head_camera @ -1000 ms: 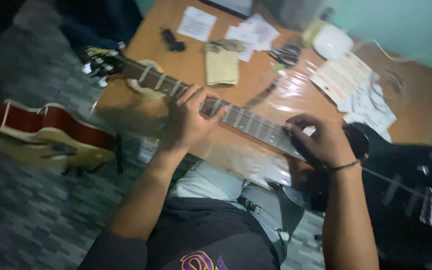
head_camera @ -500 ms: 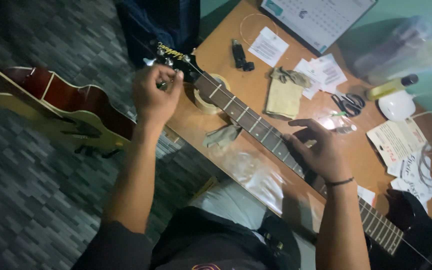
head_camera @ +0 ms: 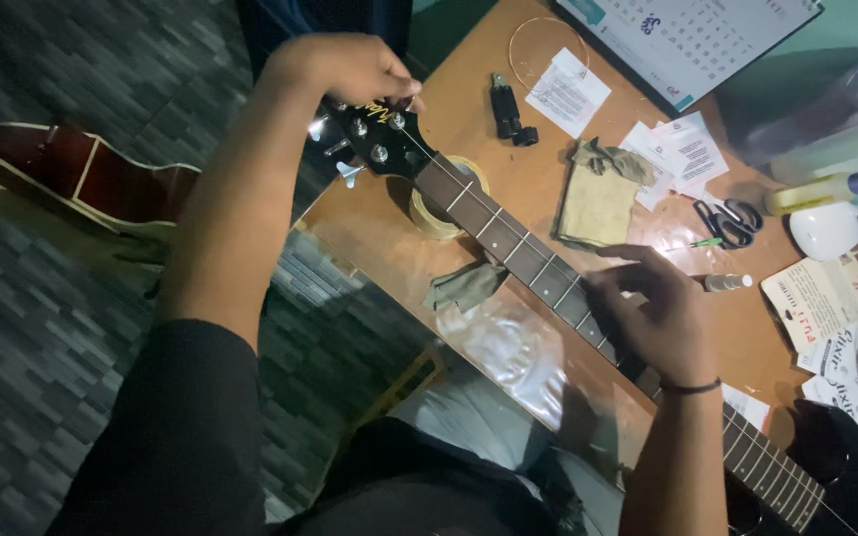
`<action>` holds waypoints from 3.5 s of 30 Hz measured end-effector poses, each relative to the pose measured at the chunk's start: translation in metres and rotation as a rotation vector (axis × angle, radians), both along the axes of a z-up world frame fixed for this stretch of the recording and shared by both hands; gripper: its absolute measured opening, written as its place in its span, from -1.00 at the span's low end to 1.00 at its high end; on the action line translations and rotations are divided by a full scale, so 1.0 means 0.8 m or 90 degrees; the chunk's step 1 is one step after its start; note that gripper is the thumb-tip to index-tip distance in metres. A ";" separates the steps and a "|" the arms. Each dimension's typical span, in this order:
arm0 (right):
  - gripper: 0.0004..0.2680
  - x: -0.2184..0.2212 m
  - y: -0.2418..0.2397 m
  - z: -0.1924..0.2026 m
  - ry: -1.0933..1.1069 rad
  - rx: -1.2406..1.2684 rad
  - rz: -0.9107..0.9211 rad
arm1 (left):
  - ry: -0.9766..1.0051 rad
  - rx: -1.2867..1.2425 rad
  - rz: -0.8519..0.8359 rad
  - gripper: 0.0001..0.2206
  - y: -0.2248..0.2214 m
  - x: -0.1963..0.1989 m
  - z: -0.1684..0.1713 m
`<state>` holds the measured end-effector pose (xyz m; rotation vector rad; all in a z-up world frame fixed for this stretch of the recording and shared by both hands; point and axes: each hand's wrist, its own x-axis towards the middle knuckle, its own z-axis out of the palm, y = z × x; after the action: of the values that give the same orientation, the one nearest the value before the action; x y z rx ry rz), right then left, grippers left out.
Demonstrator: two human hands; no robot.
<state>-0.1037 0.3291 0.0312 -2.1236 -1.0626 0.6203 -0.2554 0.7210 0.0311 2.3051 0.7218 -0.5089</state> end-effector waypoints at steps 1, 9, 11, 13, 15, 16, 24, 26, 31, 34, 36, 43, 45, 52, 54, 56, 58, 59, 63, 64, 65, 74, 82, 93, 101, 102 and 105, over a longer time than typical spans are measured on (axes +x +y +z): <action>-0.82 -0.002 0.006 -0.002 0.001 -0.004 0.000 | 0.001 -0.004 0.000 -0.65 0.004 0.003 -0.001; -0.69 -0.004 0.022 -0.002 0.101 0.035 0.021 | 0.091 -0.003 -0.070 -0.58 0.022 0.015 0.000; -0.74 -0.009 0.024 0.001 0.092 0.009 -0.015 | 0.063 -0.031 -0.063 -0.60 0.026 0.016 -0.014; -0.79 -0.010 0.026 0.003 0.079 -0.011 -0.053 | 0.032 -0.053 -0.056 -0.61 0.031 0.019 -0.020; -0.67 -0.010 0.026 0.002 0.150 -0.004 -0.035 | 0.023 -0.051 -0.058 -0.64 0.034 0.021 -0.023; -0.67 -0.010 0.026 0.002 0.149 -0.005 -0.036 | 0.022 -0.052 -0.059 -0.64 0.035 0.021 -0.026; -0.76 -0.009 0.024 0.006 0.086 -0.037 -0.019 | 0.031 0.025 -0.083 -0.37 0.036 0.027 -0.044; -0.80 -0.008 0.025 0.009 0.055 -0.058 -0.018 | 0.035 0.038 -0.083 -0.37 0.031 0.028 -0.041; -0.71 -0.012 0.027 0.013 0.095 -0.072 -0.063 | 0.050 0.065 -0.097 -0.34 0.027 0.034 -0.040; -0.84 -0.011 0.022 0.013 0.077 -0.081 -0.072 | 0.061 0.087 -0.100 -0.39 0.023 0.040 -0.039; -0.73 -0.014 0.024 0.016 0.134 -0.043 -0.056 | 0.080 0.132 -0.083 -0.44 0.018 0.040 -0.034; -0.75 -0.003 0.008 0.003 0.172 -0.001 -0.018 | 0.052 0.143 -0.042 -0.46 0.009 0.038 -0.042; -0.88 -0.008 0.010 0.009 0.206 0.026 -0.017 | -0.157 0.134 -0.031 -0.67 0.006 0.035 -0.059; -0.81 0.000 -0.011 0.008 0.130 0.012 -0.002 | -0.450 0.138 -0.065 -0.78 -0.080 -0.014 -0.028; -0.69 0.002 -0.023 0.003 0.093 -0.017 0.016 | -0.506 0.283 -0.094 -0.71 -0.108 -0.036 -0.030; -0.74 -0.007 -0.029 0.006 0.017 -0.006 0.023 | -0.559 0.356 -0.115 -0.69 -0.117 -0.054 -0.043; -0.75 -0.014 -0.037 0.002 -0.059 0.004 0.032 | -0.610 0.430 -0.135 -0.57 -0.120 -0.073 -0.055; -0.76 -0.016 -0.043 -0.003 -0.139 0.036 0.051 | -0.593 0.449 -0.143 -0.47 -0.119 -0.081 -0.061; -0.81 -0.039 -0.049 -0.015 -0.296 0.088 0.055 | -0.569 0.514 -0.124 -0.37 -0.110 -0.092 -0.072; -0.81 -0.041 -0.047 -0.020 -0.295 0.089 0.055 | -0.568 0.515 -0.124 -0.37 -0.110 -0.092 -0.070; -0.85 -0.043 -0.044 -0.026 -0.305 0.077 0.048 | -0.563 0.508 -0.120 -0.37 -0.110 -0.091 -0.067; -0.88 -0.057 0.012 -0.029 -0.246 0.051 0.029 | -0.565 0.460 -0.138 -0.44 -0.093 -0.083 -0.077; -0.81 -0.030 0.005 -0.008 -0.119 -0.005 -0.068 | -0.516 0.374 -0.021 -0.69 -0.026 -0.029 -0.057; -0.86 -0.006 -0.013 0.010 -0.003 -0.072 -0.042 | -0.017 0.507 -0.102 -0.52 -0.008 0.056 -0.075; -0.93 -0.008 -0.010 0.014 -0.021 -0.072 -0.064 | 0.072 0.624 -0.053 -0.72 -0.016 0.069 -0.083; -0.92 -0.006 -0.013 0.012 -0.014 -0.064 -0.073 | 0.088 0.628 -0.083 -0.78 -0.014 0.069 -0.082; -0.87 -0.004 -0.018 0.012 0.024 -0.032 -0.023 | 0.119 0.632 -0.144 -0.78 -0.013 0.068 -0.086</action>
<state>-0.1071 0.3147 0.0406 -2.1616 -0.9957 0.6732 -0.2008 0.7108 -0.0378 3.3227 0.9464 -0.5424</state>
